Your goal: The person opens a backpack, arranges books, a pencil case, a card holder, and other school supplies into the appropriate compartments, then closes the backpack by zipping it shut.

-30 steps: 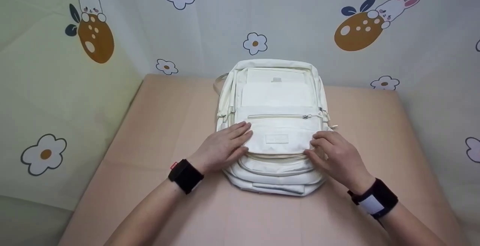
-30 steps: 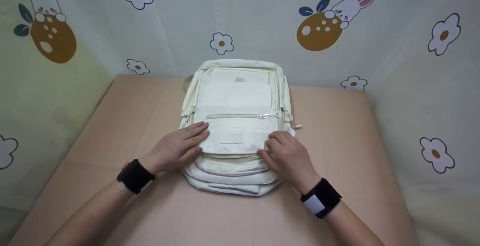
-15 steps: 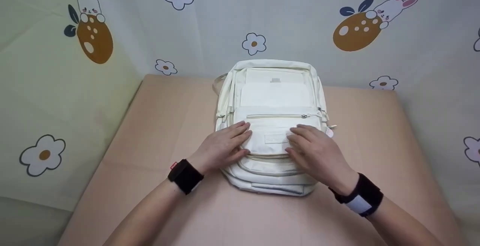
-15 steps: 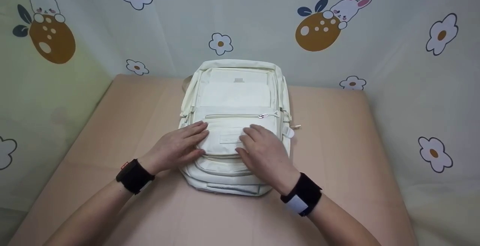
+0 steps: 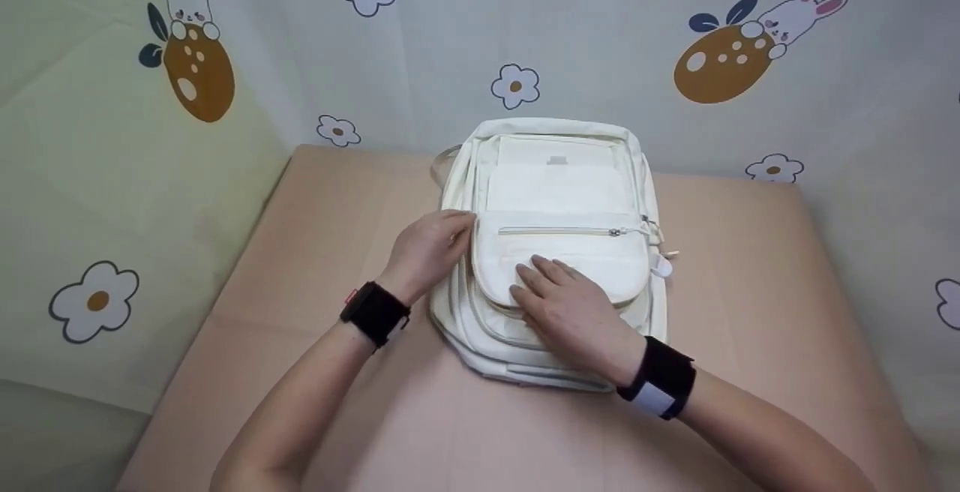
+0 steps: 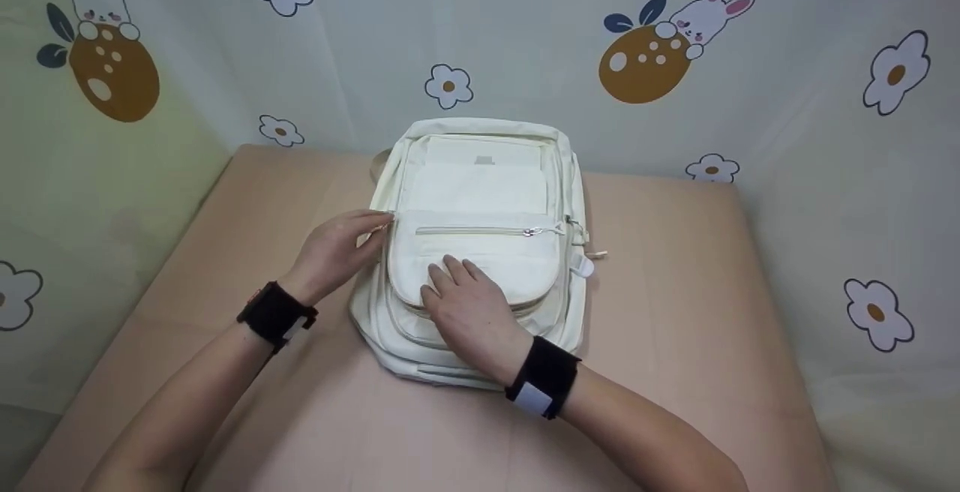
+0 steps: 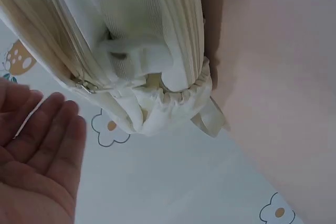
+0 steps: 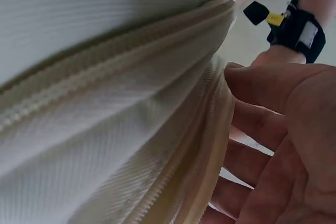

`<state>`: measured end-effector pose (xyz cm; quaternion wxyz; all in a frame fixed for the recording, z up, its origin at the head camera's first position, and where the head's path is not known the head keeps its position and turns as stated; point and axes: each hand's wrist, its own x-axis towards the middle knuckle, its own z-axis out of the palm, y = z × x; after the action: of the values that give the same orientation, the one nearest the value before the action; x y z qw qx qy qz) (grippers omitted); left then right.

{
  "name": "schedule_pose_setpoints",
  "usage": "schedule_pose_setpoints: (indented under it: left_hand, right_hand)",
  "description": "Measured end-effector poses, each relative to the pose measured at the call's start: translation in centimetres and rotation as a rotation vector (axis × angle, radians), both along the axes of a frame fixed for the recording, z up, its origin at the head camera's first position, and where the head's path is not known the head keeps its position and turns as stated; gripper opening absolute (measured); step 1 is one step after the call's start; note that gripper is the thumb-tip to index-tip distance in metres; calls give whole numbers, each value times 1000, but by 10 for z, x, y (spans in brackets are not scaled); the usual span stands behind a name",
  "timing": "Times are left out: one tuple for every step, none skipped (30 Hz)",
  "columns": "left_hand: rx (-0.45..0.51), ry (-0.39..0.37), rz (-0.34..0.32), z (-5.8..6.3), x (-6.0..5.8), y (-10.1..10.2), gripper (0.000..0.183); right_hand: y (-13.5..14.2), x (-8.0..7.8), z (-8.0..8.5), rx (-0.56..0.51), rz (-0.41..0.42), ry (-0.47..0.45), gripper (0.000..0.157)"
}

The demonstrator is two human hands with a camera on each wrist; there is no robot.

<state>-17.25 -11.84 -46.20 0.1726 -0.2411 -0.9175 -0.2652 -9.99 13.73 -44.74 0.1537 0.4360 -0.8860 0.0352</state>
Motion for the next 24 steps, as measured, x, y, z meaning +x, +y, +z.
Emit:
schedule_pose_setpoints:
  left_hand:
    - [1, -47, 28, 1, -5, 0, 25]
    - [0, -90, 50, 0, -9, 0, 26]
    - [1, -121, 64, 0, -12, 0, 26]
    - [1, -143, 77, -1, -15, 0, 26]
    - [-1, -157, 88, -2, -17, 1, 26]
    - [0, -164, 98, -3, -19, 1, 24]
    - [0, -164, 107, -4, -21, 2, 22]
    - [1, -164, 115, -5, -22, 3, 20]
    - [3, -160, 124, -5, -22, 3, 17]
    - [4, -161, 135, -5, -22, 3, 16]
    - [8, -161, 142, -5, -23, 3, 14]
    - [13, -160, 148, -6, -22, 3, 12]
    - [17, -160, 153, -6, -22, 3, 11]
    - [22, -160, 157, -6, -22, 3, 10]
    - [25, -160, 161, -6, -22, 3, 10]
    - [26, -162, 161, -6, -22, 3, 9]
    - [29, -162, 157, -6, -22, 3, 9]
    - [29, -165, 154, -6, -22, 4, 9]
    - [30, -167, 150, -6, -22, 4, 9]
    - [30, -167, 145, -6, -22, 4, 9]
    - [30, -166, 140, -6, -22, 4, 9]
    - [31, -166, 135, -7, -22, 4, 10]
    - [34, -164, 130, -7, -22, 4, 10]
    - [38, -162, 126, -7, -22, 4, 11]
  right_hand:
    - [0, 0, 0, 6, 0, -9, 30]
    - [0, -1, -1, 13, 0, -16, 30]
    - [0, -1, -2, 17, 0, -22, 29]
    - [0, -1, -2, 21, -2, -28, 29]
    - [0, -1, -3, 24, -3, -31, 29]
    - [0, -1, -4, 26, -4, -32, 29]
    - [0, -1, -4, 25, -4, -30, 30]
    - [0, -1, -5, 23, -2, -24, 29]
    - [0, -1, -5, 16, 2, -17, 29]
    - [0, -1, -6, 11, 6, -9, 29]
    - [0, -1, -6, 6, 10, -1, 28]
    - [0, -2, -7, 0, 15, 6, 28]
    - [0, -2, -7, -4, 18, 11, 28]
    - [1, -2, -7, -6, 21, 12, 28]
    - [1, -2, -8, -7, 21, 11, 28]
    - [1, -2, -8, -4, 19, 8, 28]
    - [1, -2, -8, -3, 18, 4, 28]
    - [1, -2, -8, -1, 16, 1, 28]
    - [2, -2, -8, 1, 13, -2, 29]
    - [2, -3, -8, 2, 11, -4, 29]
    - [2, -3, -8, 3, 10, -5, 29]
    - [2, -3, -9, 3, 9, -5, 29]
    - [2, -3, -9, 4, 9, -4, 30]
    - [3, -3, -9, 3, 8, -2, 30]
